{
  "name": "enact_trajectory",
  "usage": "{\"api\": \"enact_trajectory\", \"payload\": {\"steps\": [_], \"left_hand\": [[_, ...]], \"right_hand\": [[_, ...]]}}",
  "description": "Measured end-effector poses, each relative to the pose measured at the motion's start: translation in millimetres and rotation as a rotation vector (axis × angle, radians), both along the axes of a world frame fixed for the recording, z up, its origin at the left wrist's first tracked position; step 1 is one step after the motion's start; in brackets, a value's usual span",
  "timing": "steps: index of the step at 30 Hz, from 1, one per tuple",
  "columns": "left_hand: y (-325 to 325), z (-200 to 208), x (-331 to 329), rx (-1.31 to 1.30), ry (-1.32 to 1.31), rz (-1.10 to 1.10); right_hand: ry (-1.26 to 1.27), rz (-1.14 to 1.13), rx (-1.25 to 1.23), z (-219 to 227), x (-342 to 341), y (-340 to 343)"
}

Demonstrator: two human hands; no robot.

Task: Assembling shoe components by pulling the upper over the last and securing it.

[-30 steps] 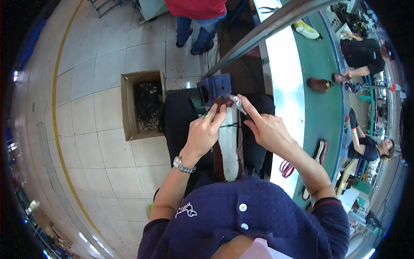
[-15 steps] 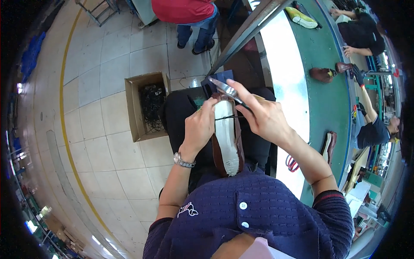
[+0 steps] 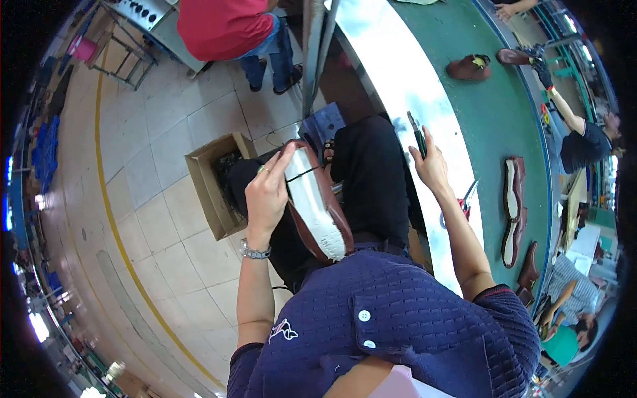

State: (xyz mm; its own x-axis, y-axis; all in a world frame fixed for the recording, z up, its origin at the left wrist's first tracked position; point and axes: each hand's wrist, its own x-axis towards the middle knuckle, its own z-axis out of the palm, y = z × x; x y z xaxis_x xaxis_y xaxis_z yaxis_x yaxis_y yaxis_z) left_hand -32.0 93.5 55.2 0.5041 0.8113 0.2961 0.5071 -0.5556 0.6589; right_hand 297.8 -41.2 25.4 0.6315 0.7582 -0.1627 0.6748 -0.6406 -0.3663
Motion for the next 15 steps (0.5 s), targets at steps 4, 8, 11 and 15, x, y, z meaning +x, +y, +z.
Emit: {"api": "enact_trajectory", "payload": {"steps": [4, 8, 11, 15], "left_hand": [[-2, 2, 6, -0.008, -0.003, 0.001], [-3, -1, 2, -0.003, -0.028, 0.029], [-3, 1, 4, -0.011, -0.031, 0.016], [-1, 7, 3, -0.107, -0.019, 0.017]], "right_hand": [[-0.033, -0.021, 0.176, -26, 17, -61], [-0.129, -0.402, 0.216, -21, 17, -144], [-0.236, -0.547, 0.076, -41, 24, -218], [-0.034, -0.588, -0.036, -48, 34, -234]]}}
